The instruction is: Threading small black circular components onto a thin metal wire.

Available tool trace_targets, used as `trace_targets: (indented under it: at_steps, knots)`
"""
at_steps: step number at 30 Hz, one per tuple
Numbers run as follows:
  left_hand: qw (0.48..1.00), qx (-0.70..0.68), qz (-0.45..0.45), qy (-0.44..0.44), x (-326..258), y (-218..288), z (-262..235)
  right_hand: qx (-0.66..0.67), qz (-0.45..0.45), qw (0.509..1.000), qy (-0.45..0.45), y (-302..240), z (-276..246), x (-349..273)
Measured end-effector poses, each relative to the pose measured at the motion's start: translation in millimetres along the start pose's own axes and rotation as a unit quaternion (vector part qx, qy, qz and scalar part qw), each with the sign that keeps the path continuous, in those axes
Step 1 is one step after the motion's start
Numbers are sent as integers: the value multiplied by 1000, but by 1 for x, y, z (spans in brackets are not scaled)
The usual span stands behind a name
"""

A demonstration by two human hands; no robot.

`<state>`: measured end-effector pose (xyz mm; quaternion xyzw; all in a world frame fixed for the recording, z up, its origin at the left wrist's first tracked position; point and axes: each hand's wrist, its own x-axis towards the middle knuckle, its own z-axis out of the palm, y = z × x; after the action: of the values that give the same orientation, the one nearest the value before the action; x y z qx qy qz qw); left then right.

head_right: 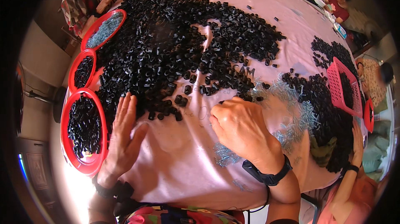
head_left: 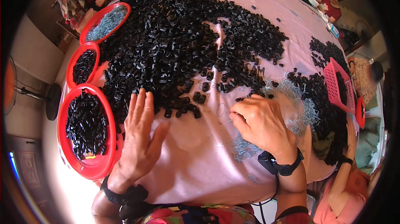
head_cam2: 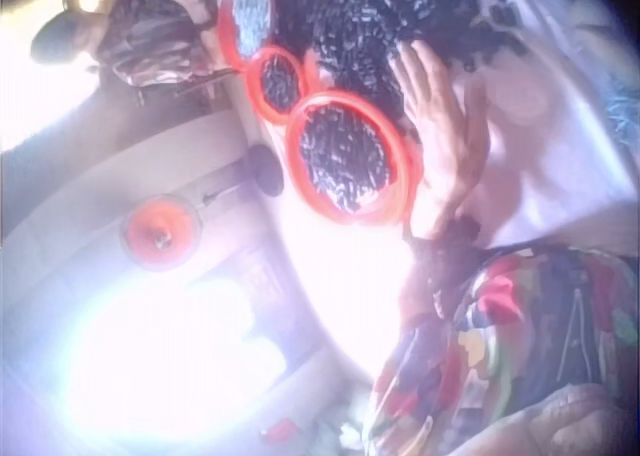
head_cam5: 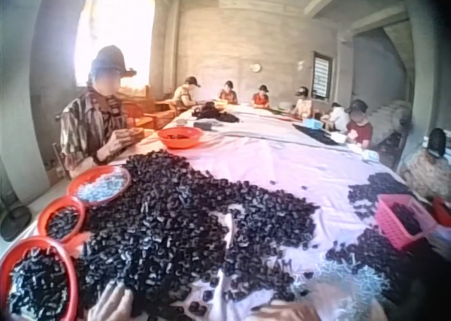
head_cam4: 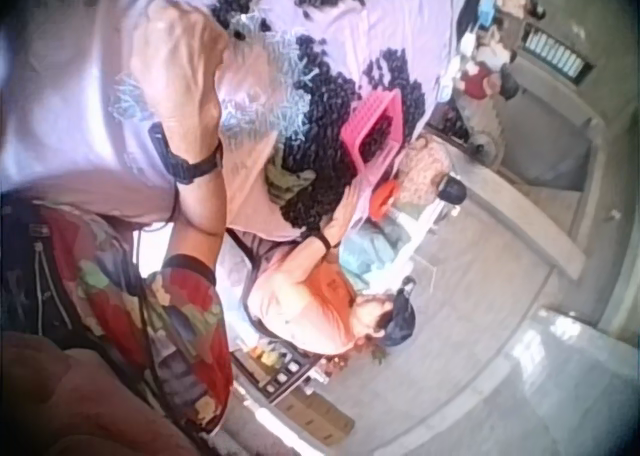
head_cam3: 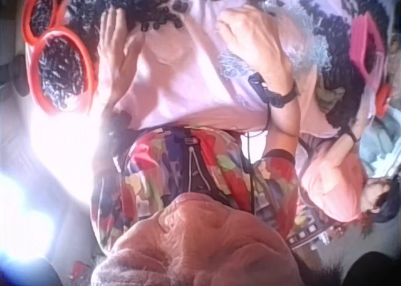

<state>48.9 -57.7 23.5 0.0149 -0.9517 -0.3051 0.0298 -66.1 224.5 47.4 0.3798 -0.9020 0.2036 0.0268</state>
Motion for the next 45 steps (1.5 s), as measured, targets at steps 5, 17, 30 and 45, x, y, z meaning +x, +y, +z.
trace_targets:
  at_steps: [5,17,30,45]
  knots:
    - [982,164,90,-26,6,4,38,-3,-28,999,-36,-1,0,2]
    - [968,174,175,-50,2,30,59,19,-44,998,-38,-4,10,3]
    - [991,2,127,-46,-9,18,10,49,-39,998,17,-6,12,4]
    - [993,34,117,-6,-14,20,19,42,-60,997,22,-9,8,7]
